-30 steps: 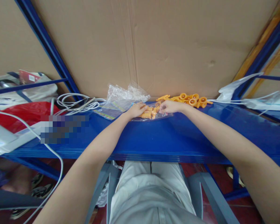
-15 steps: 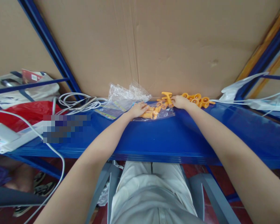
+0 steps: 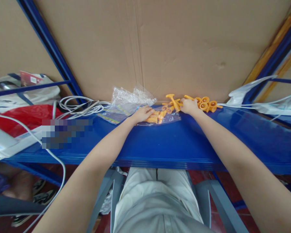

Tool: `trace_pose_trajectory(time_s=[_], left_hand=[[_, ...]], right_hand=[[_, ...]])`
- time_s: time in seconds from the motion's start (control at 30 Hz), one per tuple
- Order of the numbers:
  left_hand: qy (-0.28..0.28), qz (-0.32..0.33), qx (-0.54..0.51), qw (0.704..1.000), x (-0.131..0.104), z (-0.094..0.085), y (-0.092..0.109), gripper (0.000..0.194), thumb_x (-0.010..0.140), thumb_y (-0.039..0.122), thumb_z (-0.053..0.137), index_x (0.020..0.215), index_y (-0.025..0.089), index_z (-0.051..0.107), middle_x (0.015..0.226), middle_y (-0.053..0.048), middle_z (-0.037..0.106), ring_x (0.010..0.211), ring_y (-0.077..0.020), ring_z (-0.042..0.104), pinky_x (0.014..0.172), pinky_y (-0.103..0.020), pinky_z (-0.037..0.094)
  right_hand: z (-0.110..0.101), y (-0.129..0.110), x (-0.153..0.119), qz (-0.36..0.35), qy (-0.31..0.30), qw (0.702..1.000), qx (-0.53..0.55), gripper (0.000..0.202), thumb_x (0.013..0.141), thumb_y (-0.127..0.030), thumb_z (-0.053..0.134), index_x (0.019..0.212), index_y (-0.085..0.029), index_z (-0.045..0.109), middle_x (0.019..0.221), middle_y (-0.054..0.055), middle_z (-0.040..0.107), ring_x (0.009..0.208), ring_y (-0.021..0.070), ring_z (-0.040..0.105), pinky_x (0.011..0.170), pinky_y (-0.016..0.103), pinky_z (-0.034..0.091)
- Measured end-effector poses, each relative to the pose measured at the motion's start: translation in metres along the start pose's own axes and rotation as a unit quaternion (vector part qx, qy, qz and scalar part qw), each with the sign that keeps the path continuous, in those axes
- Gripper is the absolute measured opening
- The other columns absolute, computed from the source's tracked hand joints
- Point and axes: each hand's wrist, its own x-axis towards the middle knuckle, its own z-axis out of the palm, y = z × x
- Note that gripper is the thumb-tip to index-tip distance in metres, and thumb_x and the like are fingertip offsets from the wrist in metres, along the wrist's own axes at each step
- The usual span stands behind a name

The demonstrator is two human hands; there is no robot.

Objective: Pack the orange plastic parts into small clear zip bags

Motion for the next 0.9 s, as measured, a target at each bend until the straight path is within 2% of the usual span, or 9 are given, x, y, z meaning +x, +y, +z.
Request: trace_pose_trajectory(time_s=[0.07,0.17,0.33,0.47,0.57,0.7,0.8,0.9], left_hand=[[-0.001,-0.004,-0.002,1.000,0.000,0.000,0.001,0.051,0.102,0.041,0.031,0.139,0.019,0.060,0.148,-0.004,0.056,0.145,-0.0238,0.040,0.121,-0.034,0.029],[-0.006,-0.014,-0.006,1.000,-0.001,-0.001,0.002,0.051,0.102,0.039,0.032,0.139,0.018,0.060,0.149,-0.004,0.055,0.146,-0.0238,0.039,0.121,-0.033,0.029],[-0.002,-0.009,-0.006,1.000,-0.001,-0.001,0.003,0.050,0.102,0.038,0.032,0.138,0.017,0.061,0.148,-0.004,0.056,0.145,-0.0238,0.040,0.121,-0.034,0.029],[0.003,-0.007,-0.009,1.000,0.000,0.000,0.002,0.051,0.101,0.038,0.033,0.138,0.015,0.061,0.147,-0.007,0.057,0.145,-0.0245,0.041,0.121,-0.035,0.030],[0.002,-0.014,-0.012,1.000,-0.001,-0.001,0.003,0.053,0.101,0.040,0.033,0.139,0.015,0.060,0.148,-0.007,0.055,0.145,-0.0247,0.041,0.121,-0.035,0.029],[-0.001,-0.011,-0.012,1.000,-0.001,-0.002,0.004,0.054,0.101,0.041,0.032,0.140,0.015,0.059,0.148,-0.007,0.056,0.145,-0.0246,0.040,0.121,-0.034,0.029],[0.005,-0.011,-0.013,1.000,-0.001,-0.001,0.003,0.053,0.101,0.041,0.033,0.137,0.015,0.061,0.147,-0.007,0.057,0.144,-0.0253,0.043,0.121,-0.035,0.030],[0.005,-0.003,-0.012,1.000,-0.001,-0.001,0.002,0.053,0.101,0.042,0.032,0.136,0.017,0.062,0.147,-0.006,0.057,0.143,-0.0246,0.043,0.121,-0.035,0.029]], right_hand=[[0.001,0.003,0.001,0.012,0.027,0.999,0.031,0.040,0.090,-0.021,0.050,0.128,-0.010,0.059,0.123,0.021,0.067,0.120,0.0342,0.059,0.103,0.048,0.037],[0.006,0.011,0.008,0.047,0.101,0.985,0.129,0.039,0.090,-0.024,0.052,0.127,-0.013,0.058,0.122,0.020,0.067,0.118,0.0340,0.060,0.100,0.048,0.044],[0.010,0.033,0.033,0.084,0.240,0.921,0.296,0.042,0.085,-0.030,0.060,0.124,-0.015,0.055,0.120,0.017,0.065,0.114,0.0310,0.062,0.098,0.045,0.048],[0.005,0.050,0.055,0.073,0.293,0.883,0.359,0.045,0.086,-0.038,0.060,0.125,-0.016,0.051,0.113,0.015,0.064,0.103,0.0276,0.066,0.090,0.045,0.052],[0.003,0.059,0.060,0.026,0.300,0.877,0.375,0.051,0.088,-0.044,0.059,0.129,-0.016,0.049,0.111,0.015,0.063,0.099,0.0273,0.067,0.082,0.044,0.055],[0.002,0.058,0.041,-0.059,0.273,0.874,0.399,0.048,0.085,-0.042,0.064,0.126,-0.021,0.052,0.107,0.011,0.064,0.092,0.0233,0.068,0.078,0.040,0.057],[0.000,0.048,0.016,-0.084,0.222,0.866,0.440,0.044,0.077,-0.033,0.071,0.116,-0.022,0.055,0.103,0.007,0.066,0.088,0.0203,0.068,0.081,0.038,0.058],[-0.002,0.038,-0.004,-0.073,0.145,0.862,0.480,0.043,0.070,-0.024,0.076,0.108,-0.021,0.057,0.101,0.006,0.068,0.090,0.0214,0.069,0.085,0.041,0.059]])
